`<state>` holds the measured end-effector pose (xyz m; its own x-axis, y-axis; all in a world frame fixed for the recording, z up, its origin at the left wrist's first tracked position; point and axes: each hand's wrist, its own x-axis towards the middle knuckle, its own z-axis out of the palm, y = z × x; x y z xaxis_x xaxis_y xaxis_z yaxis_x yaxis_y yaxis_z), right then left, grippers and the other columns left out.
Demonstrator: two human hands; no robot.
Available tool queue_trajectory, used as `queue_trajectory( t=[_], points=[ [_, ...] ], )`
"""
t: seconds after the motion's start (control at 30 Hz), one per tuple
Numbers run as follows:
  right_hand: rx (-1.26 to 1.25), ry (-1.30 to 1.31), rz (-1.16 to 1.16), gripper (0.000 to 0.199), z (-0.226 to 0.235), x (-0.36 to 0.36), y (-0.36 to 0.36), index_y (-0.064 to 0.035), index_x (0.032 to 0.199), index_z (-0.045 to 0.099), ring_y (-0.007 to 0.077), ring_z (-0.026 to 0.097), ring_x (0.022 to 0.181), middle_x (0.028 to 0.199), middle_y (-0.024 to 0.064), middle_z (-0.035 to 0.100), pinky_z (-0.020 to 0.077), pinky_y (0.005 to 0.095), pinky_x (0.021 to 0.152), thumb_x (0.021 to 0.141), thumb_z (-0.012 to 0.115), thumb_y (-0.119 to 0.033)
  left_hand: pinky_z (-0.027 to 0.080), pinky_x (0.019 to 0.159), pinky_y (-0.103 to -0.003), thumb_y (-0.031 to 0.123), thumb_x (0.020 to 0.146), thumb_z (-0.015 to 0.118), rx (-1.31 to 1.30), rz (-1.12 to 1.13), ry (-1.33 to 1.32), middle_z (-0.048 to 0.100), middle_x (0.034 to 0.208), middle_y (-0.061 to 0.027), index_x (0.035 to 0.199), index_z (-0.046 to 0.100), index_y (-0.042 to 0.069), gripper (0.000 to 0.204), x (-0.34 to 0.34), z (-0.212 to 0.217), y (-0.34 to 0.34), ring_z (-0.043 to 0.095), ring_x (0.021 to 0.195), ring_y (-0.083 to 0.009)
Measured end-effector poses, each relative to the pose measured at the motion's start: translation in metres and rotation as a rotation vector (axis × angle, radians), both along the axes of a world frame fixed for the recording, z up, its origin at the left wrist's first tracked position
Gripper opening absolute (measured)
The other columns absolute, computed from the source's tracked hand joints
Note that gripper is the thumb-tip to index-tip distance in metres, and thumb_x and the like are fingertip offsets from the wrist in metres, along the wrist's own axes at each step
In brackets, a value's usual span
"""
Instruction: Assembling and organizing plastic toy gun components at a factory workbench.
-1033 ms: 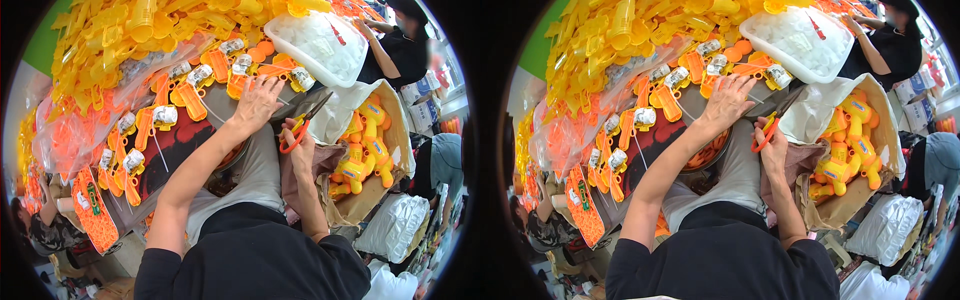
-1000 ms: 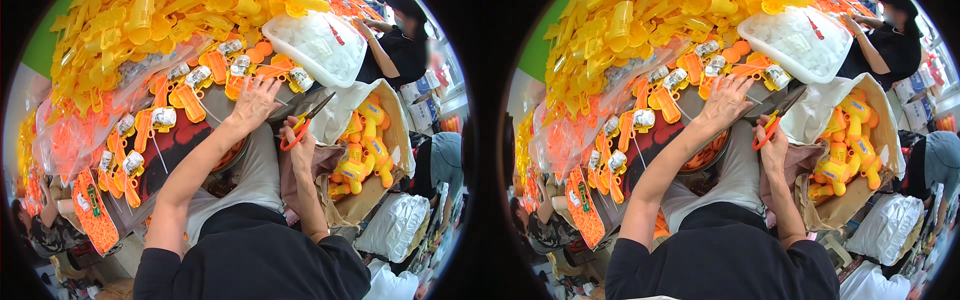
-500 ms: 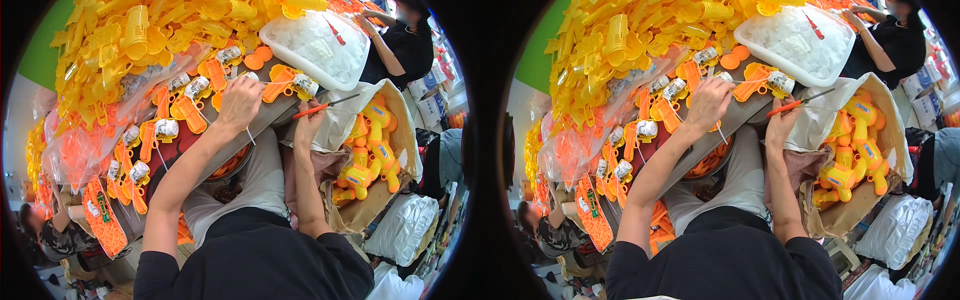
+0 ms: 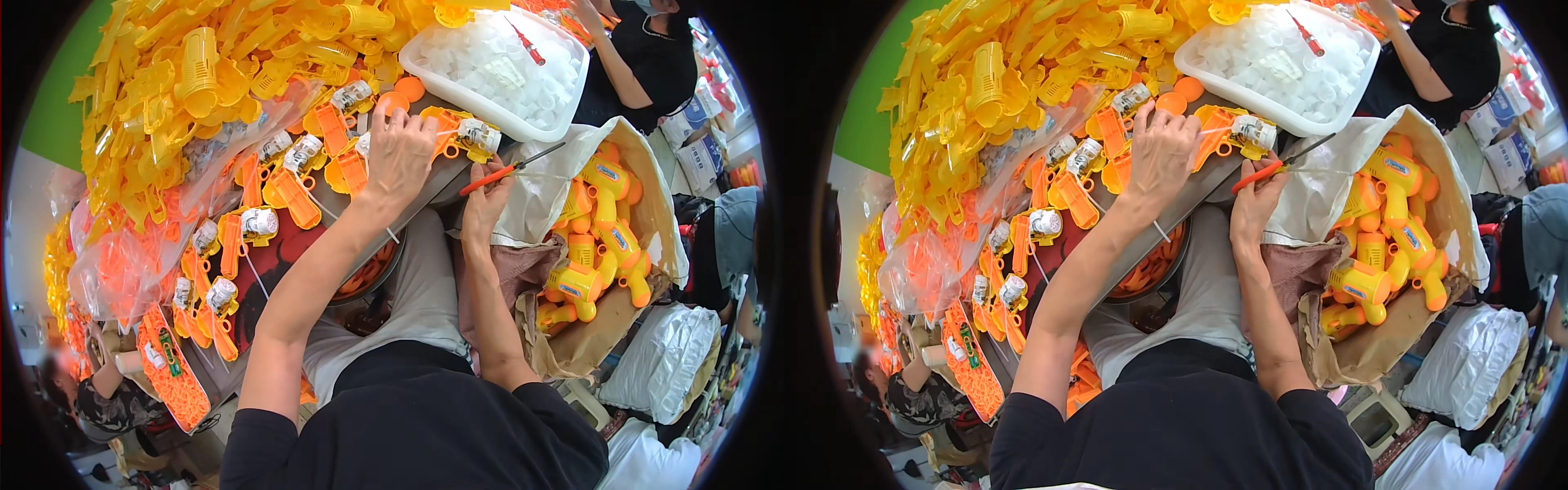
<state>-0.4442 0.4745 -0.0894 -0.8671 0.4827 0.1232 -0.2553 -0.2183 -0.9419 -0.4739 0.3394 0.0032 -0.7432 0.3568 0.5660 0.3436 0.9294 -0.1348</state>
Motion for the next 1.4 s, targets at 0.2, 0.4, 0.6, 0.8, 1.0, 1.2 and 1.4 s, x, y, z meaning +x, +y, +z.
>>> queue_trajectory(
  t=[0.2,0.4,0.6,0.8,1.0,1.2,1.4],
  points=[
    [0.075,-0.049,0.031,0.029,0.006,-0.008,-0.005,0.002,0.116,0.048,0.0137,0.056,0.099,0.121,0.0106,0.057,0.0489,0.0271,0.083,0.1,0.066,-0.014,0.055,0.068,-0.045,0.015,0.092,0.066,0.345,0.025,-0.316,0.069,0.086,-0.0138,0.094,0.067,0.005,0.01,0.035,-0.04,0.005,0.068,0.078,-0.0371],
    [0.106,-0.077,0.164,0.044,0.019,0.051,0.007,0.0001,0.124,0.054,0.01,0.056,0.088,0.103,0.0044,0.058,0.0504,0.0268,0.079,0.104,0.061,-0.038,0.054,0.071,-0.043,0.013,0.091,0.064,0.652,0.068,-0.408,0.072,0.09,-0.0163,0.109,0.069,0.004,0.02,0.059,-0.045,-0.001,0.07,0.079,-0.037],
    [-0.039,-0.363,0.781,0.074,-0.007,0.123,0.008,0.0011,0.118,0.059,0.0131,0.057,0.085,0.1,0.0066,0.057,0.0556,0.0317,0.079,0.102,0.039,-0.068,0.054,0.065,-0.037,0.016,0.092,0.068,0.93,0.093,-0.579,0.073,0.086,-0.0158,0.102,0.071,-0.002,0.021,0.065,-0.044,-0.014,0.07,0.066,-0.026],
    [-0.029,-0.484,0.837,0.08,0.001,0.107,-0.013,0.0018,0.111,0.06,0.0137,0.057,0.078,0.091,0.0068,0.056,0.0572,0.033,0.07,0.097,0.041,-0.074,0.051,0.056,-0.034,0.012,0.096,0.063,0.78,-0.036,-0.586,0.066,0.084,-0.0175,0.102,0.069,-0.006,0.02,0.063,-0.054,-0.026,0.064,0.053,-0.0242],
    [-0.048,-0.487,0.778,0.079,0.001,0.121,-0.026,-0.0002,0.104,0.06,0.0131,0.056,0.072,0.086,0.0058,0.054,0.0583,0.0334,0.068,0.096,0.041,-0.077,0.053,0.062,-0.041,0.01,0.097,0.058,0.746,0.04,-0.491,0.065,0.091,-0.0203,0.101,0.066,-0.005,0.017,0.055,-0.057,-0.023,0.067,0.064,-0.0312],
    [-0.047,-0.56,0.759,0.08,0.004,0.113,-0.025,-0.0005,0.1,0.061,0.0126,0.056,0.069,0.083,0.0054,0.055,0.0592,0.0335,0.065,0.094,0.042,-0.078,0.052,0.077,-0.047,0.01,0.097,0.057,0.662,0.057,-0.54,0.065,0.096,-0.0242,0.1,0.065,-0.006,0.018,0.048,-0.058,-0.015,0.066,0.084,-0.0401],
    [-0.026,-0.579,0.785,0.08,0.003,0.111,-0.031,-0.001,0.096,0.061,0.013,0.057,0.064,0.076,0.0044,0.054,0.058,0.031,0.06,0.093,0.043,-0.079,0.053,0.078,-0.05,0.009,0.092,0.063,0.823,0.063,-0.666,0.067,0.086,-0.0284,0.089,0.067,-0.008,0.017,0.049,-0.053,-0.015,0.067,0.085,-0.0453]
  ],
)
